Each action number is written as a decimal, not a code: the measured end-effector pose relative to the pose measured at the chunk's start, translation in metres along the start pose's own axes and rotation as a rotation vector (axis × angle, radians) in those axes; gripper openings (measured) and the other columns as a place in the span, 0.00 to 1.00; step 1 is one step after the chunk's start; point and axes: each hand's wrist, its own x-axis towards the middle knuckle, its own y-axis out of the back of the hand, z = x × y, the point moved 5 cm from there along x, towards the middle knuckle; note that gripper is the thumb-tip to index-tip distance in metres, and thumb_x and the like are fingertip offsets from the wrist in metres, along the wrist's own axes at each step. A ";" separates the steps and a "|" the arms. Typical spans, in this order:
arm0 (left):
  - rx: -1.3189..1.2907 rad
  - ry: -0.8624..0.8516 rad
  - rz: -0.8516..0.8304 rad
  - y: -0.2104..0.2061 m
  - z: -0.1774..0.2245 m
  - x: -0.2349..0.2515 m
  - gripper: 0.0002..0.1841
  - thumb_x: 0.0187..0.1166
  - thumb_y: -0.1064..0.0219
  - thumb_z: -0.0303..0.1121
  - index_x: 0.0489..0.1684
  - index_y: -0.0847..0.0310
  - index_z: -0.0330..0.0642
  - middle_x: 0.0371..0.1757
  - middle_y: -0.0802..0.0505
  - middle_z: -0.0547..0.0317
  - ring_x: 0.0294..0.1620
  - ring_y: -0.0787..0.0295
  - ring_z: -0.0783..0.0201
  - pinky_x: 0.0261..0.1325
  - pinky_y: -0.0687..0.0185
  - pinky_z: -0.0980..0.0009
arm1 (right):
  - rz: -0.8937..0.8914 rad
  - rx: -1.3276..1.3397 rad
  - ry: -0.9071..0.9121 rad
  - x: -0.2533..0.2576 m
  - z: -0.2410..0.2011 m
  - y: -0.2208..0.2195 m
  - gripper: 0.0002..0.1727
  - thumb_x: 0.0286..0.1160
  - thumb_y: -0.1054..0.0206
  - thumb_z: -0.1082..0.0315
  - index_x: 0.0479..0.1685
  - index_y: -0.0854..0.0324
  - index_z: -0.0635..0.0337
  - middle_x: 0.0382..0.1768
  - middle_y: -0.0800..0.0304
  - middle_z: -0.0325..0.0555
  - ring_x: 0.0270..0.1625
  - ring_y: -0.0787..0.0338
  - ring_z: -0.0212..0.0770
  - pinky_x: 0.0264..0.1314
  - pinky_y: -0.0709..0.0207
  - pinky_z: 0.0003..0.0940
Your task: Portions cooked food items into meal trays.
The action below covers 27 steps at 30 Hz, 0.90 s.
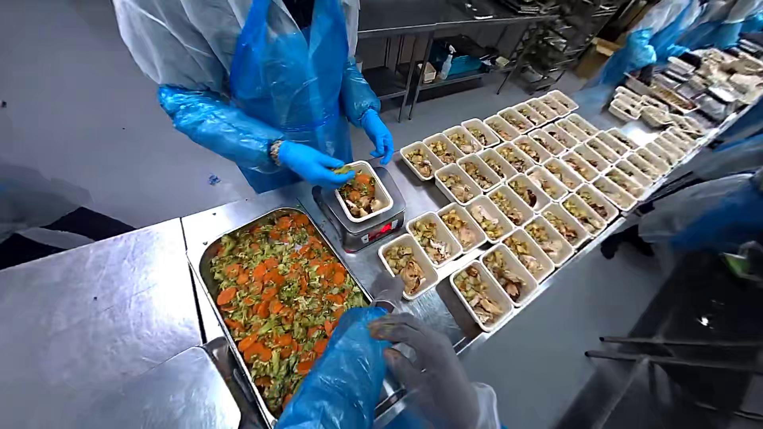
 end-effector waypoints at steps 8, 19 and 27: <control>-0.061 -0.255 0.186 0.071 -0.064 -0.052 0.17 0.86 0.39 0.43 0.55 0.18 0.38 0.43 0.09 0.43 0.47 0.10 0.47 0.53 0.15 0.45 | 0.069 -0.156 -0.102 0.009 0.044 0.082 0.16 0.81 0.37 0.65 0.62 0.12 0.55 0.61 0.08 0.41 0.62 0.08 0.40 0.66 0.11 0.41; -0.142 -0.078 0.668 0.263 -0.384 -0.284 0.13 0.85 0.36 0.34 0.60 0.17 0.38 0.43 0.07 0.49 0.41 0.08 0.55 0.50 0.11 0.50 | -0.519 -0.544 -0.409 0.067 0.092 -0.195 0.38 0.66 0.19 0.59 0.79 0.25 0.61 0.79 0.26 0.63 0.76 0.20 0.63 0.75 0.23 0.63; 0.055 -0.154 0.450 0.327 -0.457 -0.265 0.13 0.88 0.39 0.37 0.62 0.17 0.43 0.46 0.07 0.49 0.46 0.08 0.53 0.54 0.13 0.48 | -0.376 -0.742 -0.281 0.128 0.090 -0.291 0.45 0.65 0.19 0.56 0.86 0.33 0.62 0.87 0.36 0.66 0.83 0.28 0.67 0.81 0.29 0.63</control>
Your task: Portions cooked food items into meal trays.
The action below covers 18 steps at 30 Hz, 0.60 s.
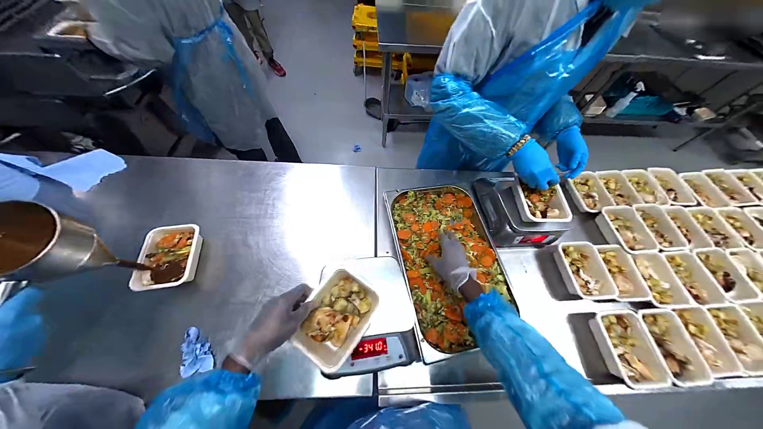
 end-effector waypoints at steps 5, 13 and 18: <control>0.014 -0.201 -0.036 0.005 0.017 0.040 0.18 0.90 0.43 0.39 0.71 0.18 0.49 0.54 0.06 0.50 0.52 0.07 0.54 0.63 0.15 0.48 | -0.148 -0.137 0.010 0.064 -0.010 -0.029 0.33 0.78 0.30 0.55 0.85 0.28 0.51 0.84 0.30 0.61 0.81 0.23 0.63 0.77 0.26 0.65; -0.484 -0.079 0.367 -0.004 -0.067 -0.035 0.21 0.90 0.46 0.39 0.78 0.24 0.46 0.60 0.07 0.57 0.54 0.07 0.60 0.62 0.12 0.55 | -0.344 -0.349 0.064 0.046 0.007 -0.010 0.27 0.71 0.30 0.71 0.74 0.19 0.56 0.72 0.19 0.64 0.73 0.18 0.65 0.73 0.25 0.67; -0.590 0.161 0.289 -0.082 -0.147 -0.080 0.21 0.89 0.48 0.37 0.74 0.23 0.37 0.59 0.07 0.49 0.54 0.07 0.56 0.62 0.12 0.56 | -0.436 -0.348 0.172 0.017 0.021 -0.017 0.34 0.75 0.33 0.72 0.86 0.30 0.58 0.84 0.31 0.64 0.82 0.25 0.63 0.83 0.31 0.60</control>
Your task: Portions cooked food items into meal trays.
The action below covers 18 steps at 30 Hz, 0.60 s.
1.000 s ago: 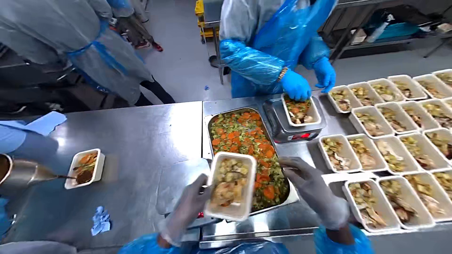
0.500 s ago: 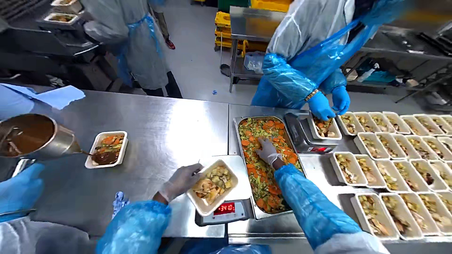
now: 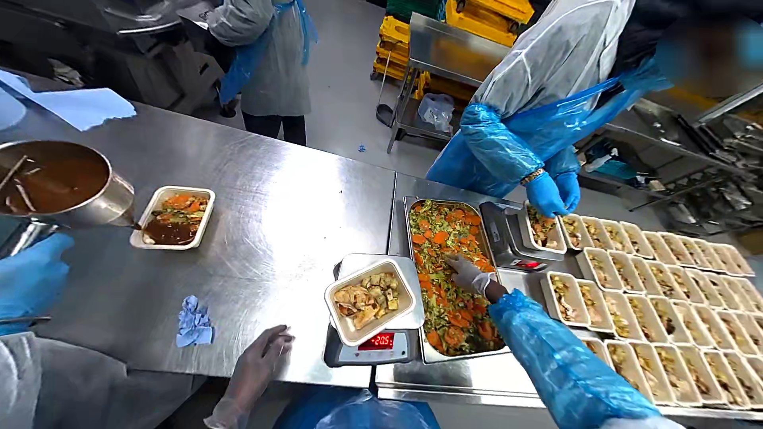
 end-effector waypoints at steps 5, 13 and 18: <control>0.193 0.107 -0.174 -0.056 -0.015 -0.028 0.26 0.87 0.39 0.40 0.82 0.29 0.40 0.73 0.14 0.45 0.71 0.14 0.51 0.77 0.22 0.52 | -0.018 -0.127 -0.030 -0.002 -0.014 -0.025 0.55 0.54 0.17 0.63 0.93 0.40 0.42 0.88 0.43 0.67 0.81 0.31 0.76 0.70 0.24 0.73; 0.309 0.004 -0.009 -0.125 -0.019 -0.018 0.53 0.66 0.21 0.51 0.91 0.47 0.35 0.80 0.24 0.38 0.77 0.23 0.47 0.79 0.26 0.52 | 0.096 -0.136 0.052 0.017 -0.008 -0.028 0.38 0.49 0.18 0.75 0.71 0.16 0.48 0.72 0.24 0.69 0.66 0.17 0.73 0.58 0.16 0.69; 0.321 -0.013 0.039 -0.130 -0.019 -0.022 0.53 0.66 0.20 0.50 0.91 0.46 0.37 0.80 0.24 0.38 0.76 0.23 0.44 0.78 0.25 0.49 | 0.106 -0.052 0.034 -0.010 0.014 -0.025 0.25 0.60 0.21 0.71 0.63 0.13 0.54 0.64 0.16 0.65 0.61 0.12 0.67 0.57 0.18 0.70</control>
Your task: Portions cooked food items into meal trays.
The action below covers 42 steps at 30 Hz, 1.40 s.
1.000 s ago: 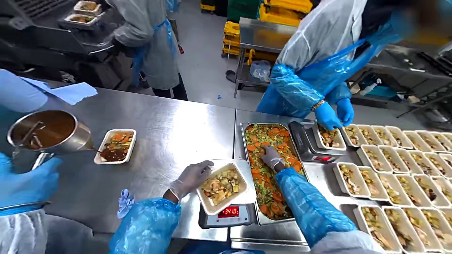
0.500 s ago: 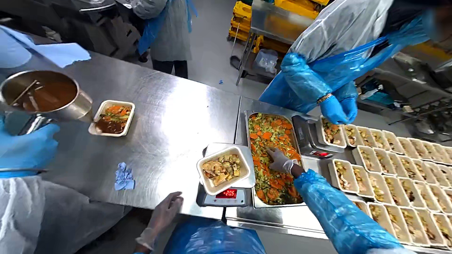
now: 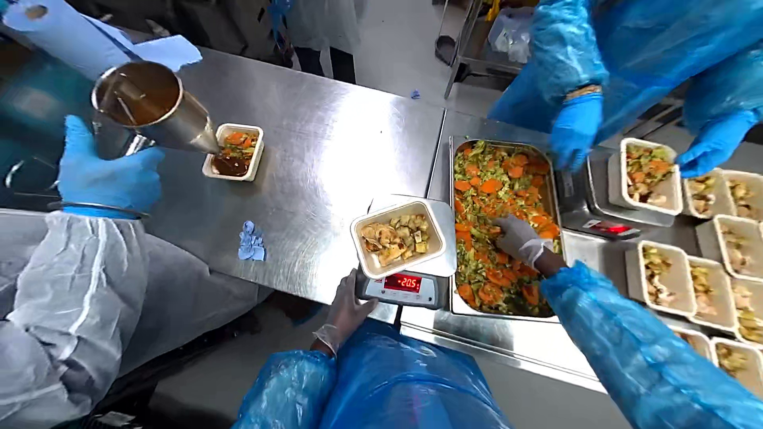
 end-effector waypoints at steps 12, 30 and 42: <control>-0.022 0.098 0.099 -0.007 0.013 -0.011 0.52 0.67 0.18 0.53 0.89 0.42 0.38 0.77 0.22 0.35 0.73 0.22 0.37 0.72 0.23 0.39 | 0.007 0.200 -0.225 -0.006 -0.048 -0.028 0.36 0.65 0.19 0.50 0.76 0.19 0.49 0.78 0.34 0.81 0.70 0.23 0.81 0.62 0.23 0.76; -0.171 0.148 0.308 0.029 0.029 -0.041 0.41 0.81 0.30 0.42 0.92 0.48 0.41 0.82 0.26 0.38 0.72 0.19 0.42 0.70 0.20 0.43 | 0.078 0.668 -0.191 -0.057 0.012 0.036 0.20 0.74 0.30 0.72 0.65 0.16 0.52 0.57 0.11 0.63 0.57 0.12 0.62 0.56 0.22 0.69; -0.413 0.183 0.275 0.063 0.101 -0.002 0.13 0.89 0.39 0.39 0.46 0.14 0.38 0.36 0.09 0.53 0.35 0.11 0.60 0.44 0.12 0.58 | 0.162 1.146 0.040 -0.118 -0.052 0.104 0.19 0.74 0.32 0.76 0.63 0.17 0.49 0.56 0.08 0.44 0.46 0.09 0.41 0.44 0.12 0.40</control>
